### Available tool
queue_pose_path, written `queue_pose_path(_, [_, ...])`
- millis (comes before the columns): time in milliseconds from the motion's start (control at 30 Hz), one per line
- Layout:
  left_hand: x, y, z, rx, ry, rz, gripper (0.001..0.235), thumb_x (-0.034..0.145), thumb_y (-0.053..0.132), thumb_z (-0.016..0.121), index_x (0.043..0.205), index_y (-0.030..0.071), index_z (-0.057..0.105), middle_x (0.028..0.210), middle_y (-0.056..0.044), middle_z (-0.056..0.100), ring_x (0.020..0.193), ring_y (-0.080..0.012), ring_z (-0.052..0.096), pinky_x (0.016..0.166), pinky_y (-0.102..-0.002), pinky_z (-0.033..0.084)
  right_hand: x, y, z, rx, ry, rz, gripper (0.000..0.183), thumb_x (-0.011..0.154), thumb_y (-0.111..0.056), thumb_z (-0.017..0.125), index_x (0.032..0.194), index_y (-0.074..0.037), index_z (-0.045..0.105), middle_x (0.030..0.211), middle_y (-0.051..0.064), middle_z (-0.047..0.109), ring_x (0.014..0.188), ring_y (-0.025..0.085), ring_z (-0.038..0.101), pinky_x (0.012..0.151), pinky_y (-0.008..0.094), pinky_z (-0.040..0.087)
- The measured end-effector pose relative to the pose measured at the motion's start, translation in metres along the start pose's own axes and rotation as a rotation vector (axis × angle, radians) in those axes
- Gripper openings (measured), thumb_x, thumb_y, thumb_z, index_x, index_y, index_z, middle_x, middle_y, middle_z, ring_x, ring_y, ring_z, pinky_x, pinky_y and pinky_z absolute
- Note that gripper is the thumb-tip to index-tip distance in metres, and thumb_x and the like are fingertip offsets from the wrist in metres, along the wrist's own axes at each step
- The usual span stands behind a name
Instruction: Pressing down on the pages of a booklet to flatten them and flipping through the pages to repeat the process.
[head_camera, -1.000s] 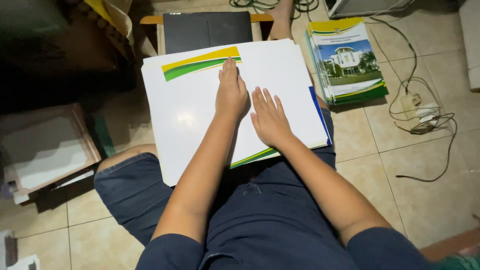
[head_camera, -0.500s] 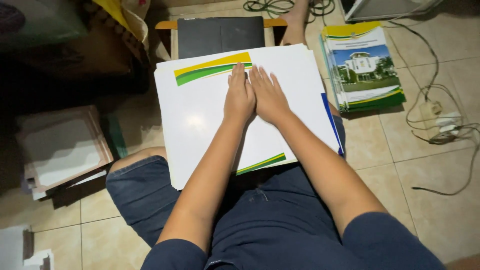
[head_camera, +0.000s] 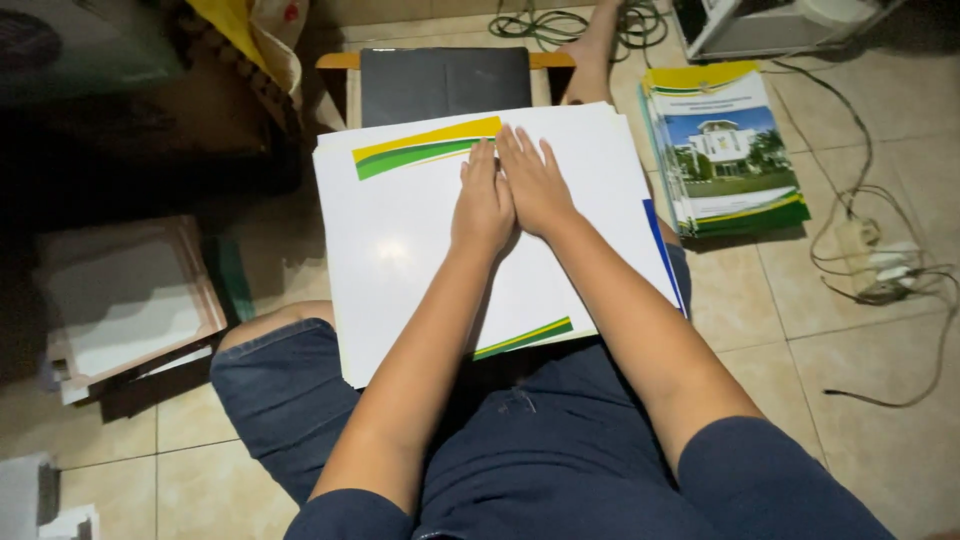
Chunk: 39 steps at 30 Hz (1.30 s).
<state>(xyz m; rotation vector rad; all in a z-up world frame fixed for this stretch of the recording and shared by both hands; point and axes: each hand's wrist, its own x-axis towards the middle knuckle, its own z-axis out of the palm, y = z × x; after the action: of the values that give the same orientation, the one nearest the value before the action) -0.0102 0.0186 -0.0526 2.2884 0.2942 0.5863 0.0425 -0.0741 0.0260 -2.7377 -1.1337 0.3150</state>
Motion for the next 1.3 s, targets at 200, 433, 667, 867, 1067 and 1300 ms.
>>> queue_pose_path(200, [0.002,0.002,-0.004,-0.023,-0.008,-0.019,0.051,0.107,0.020,0.035,0.152,-0.004,0.042,0.158,-0.024,0.044,0.151,-0.0345,0.038,0.129,-0.045,0.022,0.018,0.003,0.007,-0.041,0.049,0.016,0.061,0.106,-0.017,0.034,0.163,-0.003,0.018,0.171,0.013,0.015,0.158,0.028,0.013,0.127,0.048,0.006])
queue_pose_path(433, [0.008,0.007,-0.008,0.217,-0.185,0.080,0.053,0.103,0.024,0.039,0.151,0.004,0.047,0.159,-0.015,0.046,0.152,-0.0294,0.035,0.128,-0.047,0.020,-0.106,-0.024,0.004,0.020,0.033,0.106,0.063,0.104,-0.024,0.032,0.160,0.002,0.022,0.168,0.021,0.019,0.156,0.034,0.016,0.125,0.050,0.009])
queue_pose_path(667, [0.053,0.014,-0.001,0.600,-0.472,0.015,0.064,0.104,0.026,0.021,0.163,0.004,0.023,0.172,-0.014,0.020,0.159,-0.0315,0.012,0.127,-0.056,0.007,-0.170,-0.026,0.018,0.000,-0.063,0.102,0.066,0.106,-0.033,0.031,0.159,0.004,0.020,0.167,0.025,0.018,0.156,0.037,0.013,0.123,0.052,0.007])
queue_pose_path(867, [0.029,0.035,-0.021,0.584,-0.468,0.085,0.063,0.105,0.028,0.022,0.161,0.000,0.025,0.170,-0.017,0.022,0.159,-0.0322,0.013,0.128,-0.054,0.009,-0.140,-0.016,0.014,-0.015,-0.075,0.098,0.066,0.107,-0.036,0.031,0.160,0.002,0.020,0.168,0.023,0.016,0.156,0.036,0.011,0.124,0.053,0.006])
queue_pose_path(1067, [0.002,0.029,-0.037,0.392,-0.412,0.091,0.060,0.106,0.023,0.026,0.160,-0.003,0.028,0.169,-0.020,0.024,0.158,-0.0333,0.019,0.129,-0.047,0.015,-0.087,-0.014,0.004,-0.013,-0.061,0.112,0.063,0.106,-0.030,0.027,0.161,0.000,0.018,0.170,0.020,0.013,0.158,0.032,0.008,0.125,0.051,0.002])
queue_pose_path(1300, [0.004,0.021,-0.026,0.263,-0.216,-0.018,0.058,0.107,0.020,0.028,0.158,-0.006,0.030,0.167,-0.024,0.026,0.157,-0.0361,0.022,0.129,-0.047,0.015,-0.134,-0.027,0.004,-0.011,-0.060,0.068,0.063,0.107,-0.033,0.030,0.161,0.000,0.021,0.169,0.020,0.018,0.157,0.033,0.012,0.125,0.051,0.005])
